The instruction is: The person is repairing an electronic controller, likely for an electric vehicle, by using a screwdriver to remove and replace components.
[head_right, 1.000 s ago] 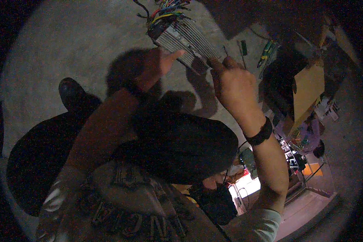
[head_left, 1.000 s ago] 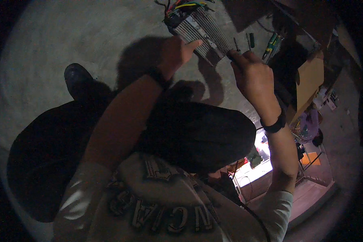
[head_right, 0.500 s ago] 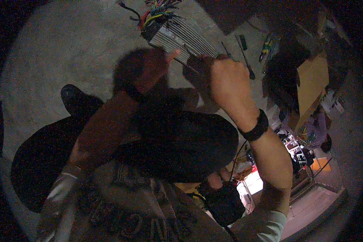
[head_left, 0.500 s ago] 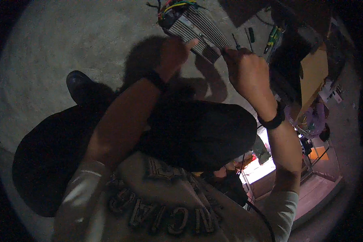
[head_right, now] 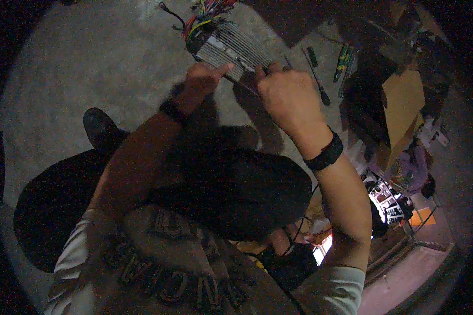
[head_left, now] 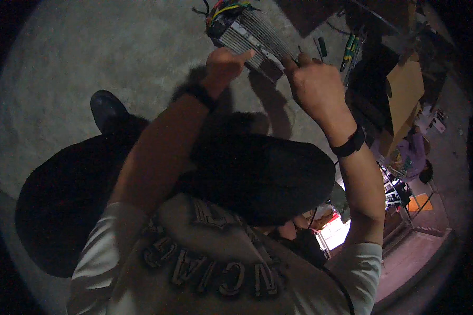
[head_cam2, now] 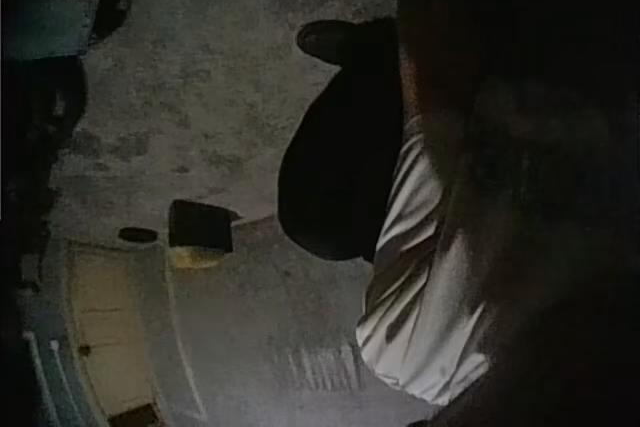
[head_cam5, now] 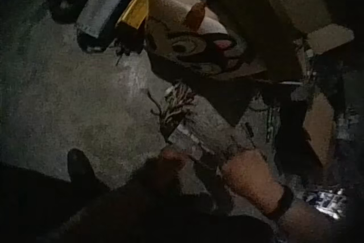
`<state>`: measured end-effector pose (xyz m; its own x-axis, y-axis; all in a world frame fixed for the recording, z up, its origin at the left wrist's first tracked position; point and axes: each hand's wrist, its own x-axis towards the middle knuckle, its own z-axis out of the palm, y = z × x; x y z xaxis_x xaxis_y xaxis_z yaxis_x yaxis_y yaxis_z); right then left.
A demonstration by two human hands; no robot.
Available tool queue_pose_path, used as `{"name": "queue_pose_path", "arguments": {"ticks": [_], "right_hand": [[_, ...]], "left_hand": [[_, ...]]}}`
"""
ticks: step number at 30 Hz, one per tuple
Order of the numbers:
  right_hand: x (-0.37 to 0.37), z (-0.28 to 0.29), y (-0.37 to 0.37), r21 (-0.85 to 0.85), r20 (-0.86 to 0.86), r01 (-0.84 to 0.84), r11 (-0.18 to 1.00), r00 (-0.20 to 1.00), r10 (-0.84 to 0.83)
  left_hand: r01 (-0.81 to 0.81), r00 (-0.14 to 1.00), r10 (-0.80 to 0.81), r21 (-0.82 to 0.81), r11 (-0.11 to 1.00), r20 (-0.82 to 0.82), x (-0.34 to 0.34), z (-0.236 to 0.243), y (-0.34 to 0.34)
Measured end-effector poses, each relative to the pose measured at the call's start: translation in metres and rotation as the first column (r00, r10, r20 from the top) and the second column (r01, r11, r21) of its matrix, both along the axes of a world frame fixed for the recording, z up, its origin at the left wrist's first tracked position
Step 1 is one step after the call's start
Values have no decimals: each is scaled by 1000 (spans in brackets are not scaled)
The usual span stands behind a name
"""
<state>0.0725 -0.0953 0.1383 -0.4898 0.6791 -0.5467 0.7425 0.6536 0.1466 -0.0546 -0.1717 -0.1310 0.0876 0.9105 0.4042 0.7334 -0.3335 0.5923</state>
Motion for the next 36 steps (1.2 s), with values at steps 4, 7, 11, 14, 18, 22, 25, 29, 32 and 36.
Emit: {"name": "queue_pose_path", "arguments": {"ticks": [4, 7, 11, 14, 18, 22, 25, 29, 32, 36], "right_hand": [[1, 0, 9, -82, 65, 174, 981, 984, -169], [17, -10, 12, -84, 14, 277, 957, 961, -277], [24, -6, 11, -106, -121, 371, 922, 916, -382], [54, -20, 5, -126, -261, 415, 901, 862, -434], [87, -32, -5, -186, -270, 425, 886, 845, -462], [116, -45, -33, -333, -449, 621, 709, 557, -699], [113, -60, -58, -643, -480, 665, 381, 38, -876], [83, -82, -95, -829, -401, 532, 171, -354, -845], [60, -97, -100, -863, -386, 484, 144, -448, -806], [26, -109, -97, -747, -590, 569, 345, -329, -737]], "left_hand": [[54, 998, -54, 2, 999, 39, -2, 7, -2], [64, 998, -63, -38, 997, 19, 0, 6, -1], [57, 996, -55, 18, 998, -77, -2, 8, 1], [146, 980, -97, -292, 945, 175, -13, 5, 0], [478, 678, 449, -813, 333, 582, -22, 43, 10], [619, 520, 640, -766, 174, 566, -29, 67, 9], [755, 143, 793, -583, 300, 592, -29, 69, 9], [904, -96, 802, -286, 318, 589, -18, 80, 14], [908, -193, 824, -222, 356, 533, -7, 92, 17], [906, -326, 793, -69, 418, 515, -19, 82, 17]]}}
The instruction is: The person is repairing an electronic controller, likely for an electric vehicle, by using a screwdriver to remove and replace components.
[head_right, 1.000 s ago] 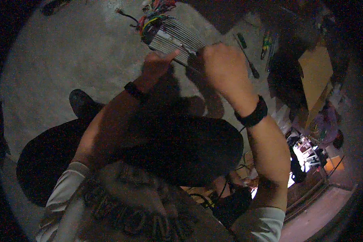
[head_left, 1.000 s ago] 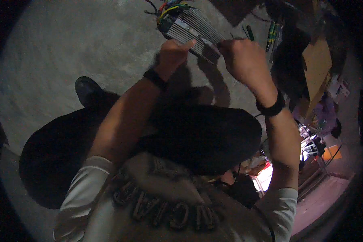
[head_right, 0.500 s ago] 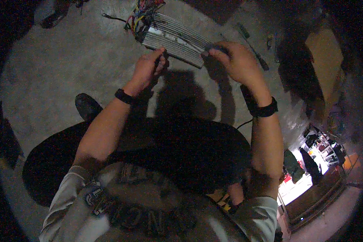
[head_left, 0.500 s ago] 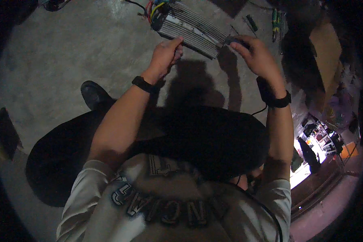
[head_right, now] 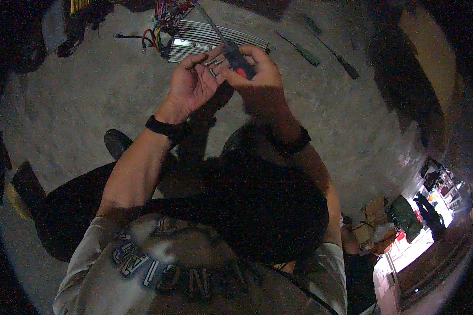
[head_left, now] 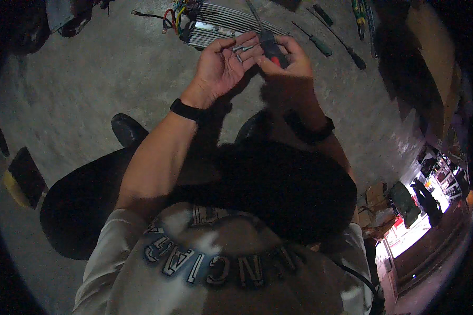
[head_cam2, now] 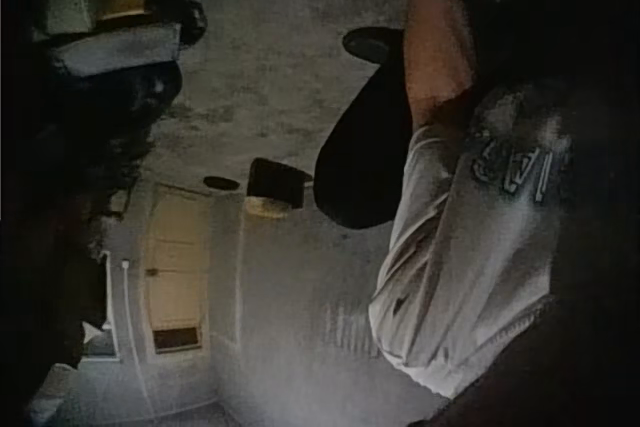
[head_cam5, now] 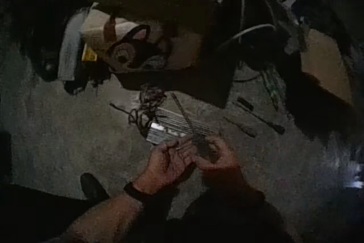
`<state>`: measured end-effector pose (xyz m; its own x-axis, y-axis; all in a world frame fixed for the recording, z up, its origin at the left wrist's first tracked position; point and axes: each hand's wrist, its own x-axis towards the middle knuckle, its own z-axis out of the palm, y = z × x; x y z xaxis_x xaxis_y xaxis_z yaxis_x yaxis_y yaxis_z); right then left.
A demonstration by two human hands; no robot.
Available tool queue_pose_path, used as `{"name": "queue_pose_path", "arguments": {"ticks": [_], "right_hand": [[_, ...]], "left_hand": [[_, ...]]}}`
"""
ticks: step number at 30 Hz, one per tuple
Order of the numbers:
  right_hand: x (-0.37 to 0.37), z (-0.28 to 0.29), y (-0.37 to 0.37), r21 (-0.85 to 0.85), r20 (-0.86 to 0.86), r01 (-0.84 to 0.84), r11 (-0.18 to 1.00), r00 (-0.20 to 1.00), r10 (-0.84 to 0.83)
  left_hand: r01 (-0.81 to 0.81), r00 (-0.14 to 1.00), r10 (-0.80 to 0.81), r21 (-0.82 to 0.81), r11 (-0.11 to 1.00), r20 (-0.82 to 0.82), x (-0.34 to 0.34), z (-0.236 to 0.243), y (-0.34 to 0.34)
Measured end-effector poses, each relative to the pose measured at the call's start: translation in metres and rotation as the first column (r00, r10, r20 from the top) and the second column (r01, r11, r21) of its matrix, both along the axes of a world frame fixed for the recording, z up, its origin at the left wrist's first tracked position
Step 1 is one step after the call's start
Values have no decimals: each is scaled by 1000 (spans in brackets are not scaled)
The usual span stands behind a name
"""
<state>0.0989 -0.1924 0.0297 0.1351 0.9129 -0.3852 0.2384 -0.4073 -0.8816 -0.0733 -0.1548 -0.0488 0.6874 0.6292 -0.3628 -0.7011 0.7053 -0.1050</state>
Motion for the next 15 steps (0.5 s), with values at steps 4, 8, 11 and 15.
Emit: {"name": "queue_pose_path", "arguments": {"ticks": [4, 8, 11, 15], "right_hand": [[-15, 0, -2, 147, 26, 9, 989, 1000, -13], [-17, -16, -11, 238, 82, -13, 971, 997, -7], [-26, -12, -15, 235, 37, 27, 972, 999, -37], [-24, -11, -17, 226, -95, 149, 963, 987, -131]], "left_hand": [[10, 981, -5, -24, 1000, 194, -6, -3, -5], [-21, 906, 18, 3, 1000, 422, -7, -5, -7], [-29, 970, 32, -14, 999, 243, -6, 11, -8], [-41, 999, 41, 12, 999, 17, -5, 22, -8]]}}
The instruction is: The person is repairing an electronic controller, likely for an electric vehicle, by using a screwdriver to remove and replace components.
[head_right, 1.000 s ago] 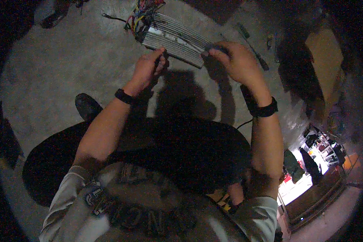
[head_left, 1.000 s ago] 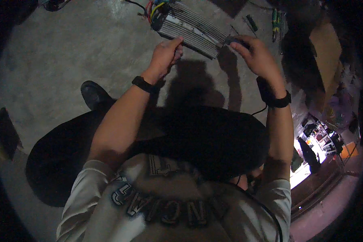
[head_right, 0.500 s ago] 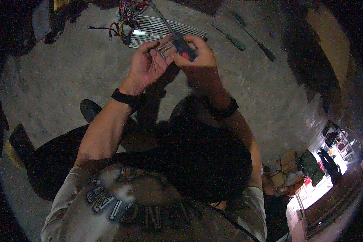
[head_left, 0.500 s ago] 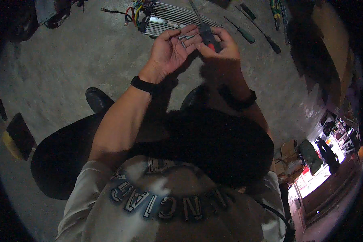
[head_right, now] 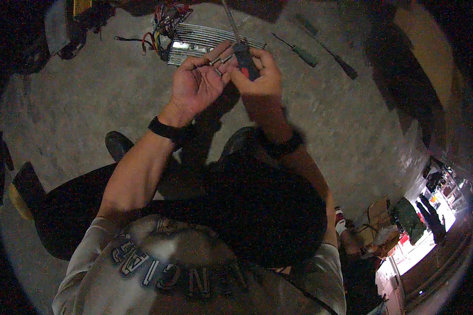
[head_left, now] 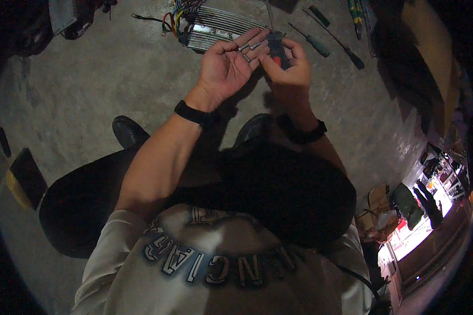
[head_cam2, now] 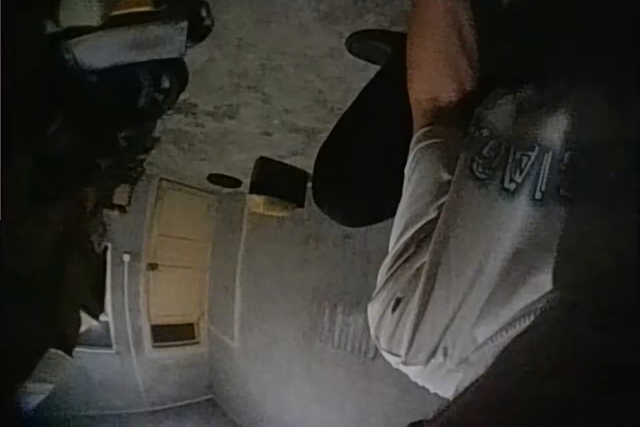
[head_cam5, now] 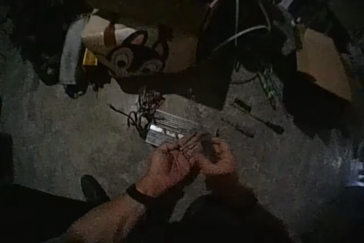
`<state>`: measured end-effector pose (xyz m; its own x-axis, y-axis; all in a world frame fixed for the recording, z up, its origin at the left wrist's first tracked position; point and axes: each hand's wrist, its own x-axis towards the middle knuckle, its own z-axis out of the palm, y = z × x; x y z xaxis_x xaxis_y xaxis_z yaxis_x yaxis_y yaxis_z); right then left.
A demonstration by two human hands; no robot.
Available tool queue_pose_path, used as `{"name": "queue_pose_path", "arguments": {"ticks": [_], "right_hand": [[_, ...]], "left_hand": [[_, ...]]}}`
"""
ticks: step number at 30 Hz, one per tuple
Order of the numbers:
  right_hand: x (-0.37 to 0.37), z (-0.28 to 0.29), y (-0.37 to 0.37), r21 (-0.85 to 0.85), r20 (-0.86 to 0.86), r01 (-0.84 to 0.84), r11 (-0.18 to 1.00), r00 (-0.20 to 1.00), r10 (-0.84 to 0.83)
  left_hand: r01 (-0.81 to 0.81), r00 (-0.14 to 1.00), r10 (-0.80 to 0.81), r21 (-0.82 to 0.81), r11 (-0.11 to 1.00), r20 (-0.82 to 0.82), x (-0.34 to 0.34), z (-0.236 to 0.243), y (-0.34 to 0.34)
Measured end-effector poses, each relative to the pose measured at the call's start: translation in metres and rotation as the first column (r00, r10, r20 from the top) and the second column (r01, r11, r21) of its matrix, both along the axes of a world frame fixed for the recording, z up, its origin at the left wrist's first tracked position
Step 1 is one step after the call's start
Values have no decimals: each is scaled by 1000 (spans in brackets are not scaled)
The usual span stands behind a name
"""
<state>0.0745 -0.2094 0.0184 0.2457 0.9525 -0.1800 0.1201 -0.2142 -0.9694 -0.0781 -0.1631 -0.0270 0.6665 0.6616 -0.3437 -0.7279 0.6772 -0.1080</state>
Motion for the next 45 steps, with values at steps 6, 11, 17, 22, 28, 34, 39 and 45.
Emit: {"name": "queue_pose_path", "arguments": {"ticks": [6, 11, 17, 22, 28, 34, 39, 45], "right_hand": [[4, 4, -1, 15, -12, 79, 997, 997, -79], [2, 12, 0, 62, -9, 73, 995, 997, -73], [-3, 11, 4, 141, 117, 29, 990, 992, -46], [-5, 5, 5, 149, 153, 36, 988, 987, -59], [-6, 4, 5, 197, 177, 39, 980, 981, -75], [-11, 15, 9, 150, 387, -28, 988, 922, -32], [-9, 8, 12, 187, 375, -41, 982, 926, -33], [-10, 4, 14, 172, 375, -75, 982, 927, 5]], "left_hand": [[-7, 1000, 6, 78, 997, 8, 2, 10, 3], [7, 1000, -5, 98, 995, -25, 2, 17, 3], [30, 999, -27, 87, 996, -34, 1, 10, 4], [28, 999, -27, 59, 998, -23, 0, 9, 5], [50, 994, -39, 106, 993, -102, 1, 13, 6], [13, 965, -53, 153, 988, 257, -5, -12, 8], [70, 901, -132, 163, 984, 413, -10, -8, 10], [128, 982, -124, 23, 991, -140, -5, 28, 8]]}}
